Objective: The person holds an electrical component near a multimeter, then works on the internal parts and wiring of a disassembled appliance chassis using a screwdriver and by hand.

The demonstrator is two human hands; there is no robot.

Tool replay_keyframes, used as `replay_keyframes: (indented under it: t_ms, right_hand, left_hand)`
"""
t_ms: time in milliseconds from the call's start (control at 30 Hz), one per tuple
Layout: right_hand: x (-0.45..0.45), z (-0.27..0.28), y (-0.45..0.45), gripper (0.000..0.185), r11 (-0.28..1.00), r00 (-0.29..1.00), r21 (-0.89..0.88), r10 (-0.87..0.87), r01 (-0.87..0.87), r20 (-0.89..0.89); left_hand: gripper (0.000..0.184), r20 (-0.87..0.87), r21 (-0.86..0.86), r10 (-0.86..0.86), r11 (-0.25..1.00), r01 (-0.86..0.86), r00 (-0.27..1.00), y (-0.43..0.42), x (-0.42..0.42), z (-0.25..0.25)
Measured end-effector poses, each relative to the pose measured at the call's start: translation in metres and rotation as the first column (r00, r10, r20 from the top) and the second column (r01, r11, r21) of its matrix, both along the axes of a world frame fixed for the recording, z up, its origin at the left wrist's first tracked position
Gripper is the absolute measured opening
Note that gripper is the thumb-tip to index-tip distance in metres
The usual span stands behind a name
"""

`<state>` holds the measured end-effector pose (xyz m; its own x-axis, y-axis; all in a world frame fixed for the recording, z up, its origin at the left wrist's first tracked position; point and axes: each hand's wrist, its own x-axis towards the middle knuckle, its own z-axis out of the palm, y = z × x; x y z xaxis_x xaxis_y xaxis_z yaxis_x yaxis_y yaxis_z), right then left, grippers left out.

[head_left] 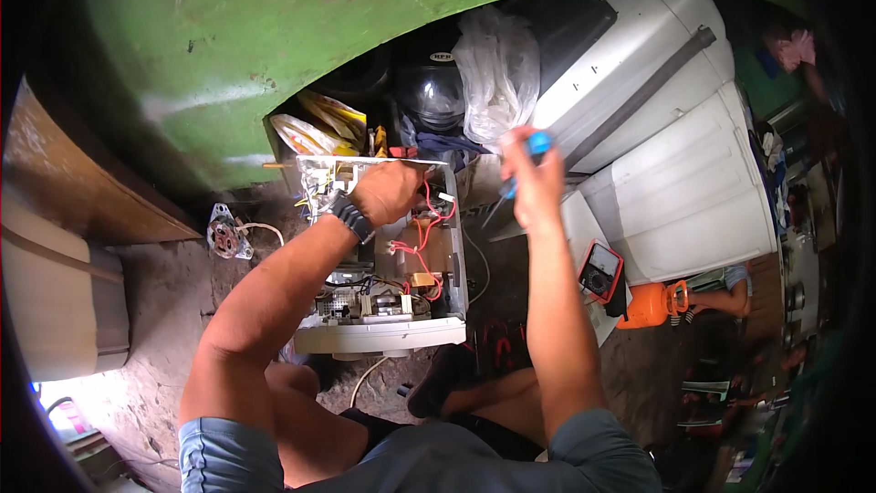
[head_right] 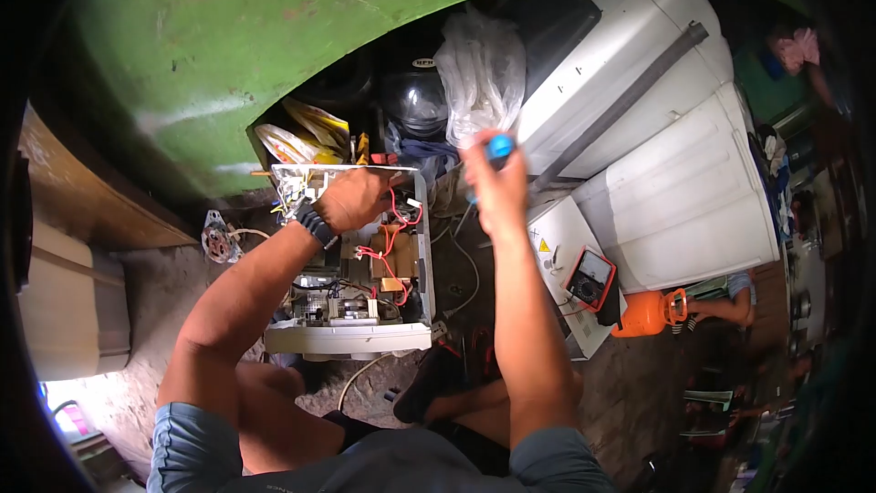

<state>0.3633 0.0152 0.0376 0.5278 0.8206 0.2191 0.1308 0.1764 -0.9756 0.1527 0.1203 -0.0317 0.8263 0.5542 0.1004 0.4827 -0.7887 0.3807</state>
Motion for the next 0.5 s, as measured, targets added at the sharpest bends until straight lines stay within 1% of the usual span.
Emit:
replay_keyframes:
  t_ms: [33,67,133,167,200,267,300,333,367,433,467,500]
  right_hand:
    - [0.002,0.024,0.002,0.027,0.992,0.999,0.128,-0.011,0.016,-0.036]
    - [0.0,0.049,0.004,0.028,0.965,0.997,0.258,-0.021,0.039,-0.072]
    - [-0.01,0.087,0.012,0.025,0.913,0.992,0.407,0.058,-0.007,-0.114]
    - [-0.016,0.096,0.019,0.024,0.896,0.987,0.445,0.074,-0.004,-0.141]
    - [-0.017,0.094,0.029,0.024,0.895,0.987,0.445,0.071,0.0,-0.143]
    - [-0.019,0.086,0.049,0.024,0.921,0.969,0.388,0.113,-0.02,-0.219]
    - [-0.022,0.081,0.056,0.025,0.932,0.972,0.359,0.122,-0.043,-0.2]
    - [-0.025,0.076,0.062,0.025,0.934,0.972,0.353,0.134,-0.058,-0.194]
    - [-0.025,0.071,0.067,0.025,0.938,0.975,0.339,0.141,-0.076,-0.171]
    - [-0.025,0.063,0.077,0.025,0.941,0.974,0.316,0.172,-0.118,-0.146]
    - [-0.025,0.06,0.079,0.025,0.953,0.972,0.274,0.173,-0.125,-0.161]
    - [-0.024,0.058,0.082,0.025,0.951,0.965,0.268,0.201,-0.152,-0.166]
  left_hand:
    - [0.042,-0.087,0.054,-0.021,0.998,0.026,0.996,-0.003,-0.001,0.002]
    - [0.042,-0.089,0.052,-0.02,0.998,0.025,0.996,-0.003,-0.002,-0.001]
    - [0.042,-0.087,0.074,0.003,0.997,0.003,0.996,-0.001,0.001,-0.009]
    - [0.04,-0.005,0.041,-0.029,0.999,0.029,1.0,0.001,0.0,-0.014]
    - [0.04,-0.007,0.042,-0.032,0.999,0.033,0.999,0.002,0.0,-0.019]
    - [0.036,-0.018,0.089,-0.031,0.996,0.032,0.999,0.006,0.0,-0.026]
    - [0.035,-0.059,0.023,-0.027,0.999,0.029,0.998,0.005,0.001,-0.011]
    - [0.035,-0.061,0.029,-0.028,0.999,0.03,0.998,0.007,0.001,-0.013]
    - [0.025,-0.046,0.016,-0.015,1.0,0.016,0.999,0.008,0.002,-0.018]
    - [0.024,-0.044,-0.021,0.007,1.0,-0.008,0.999,0.006,0.002,-0.013]
    - [0.024,-0.049,-0.022,0.006,1.0,-0.007,0.999,0.005,0.002,-0.011]
    - [0.024,-0.031,-0.036,0.001,0.999,-0.002,1.0,0.005,0.001,-0.008]
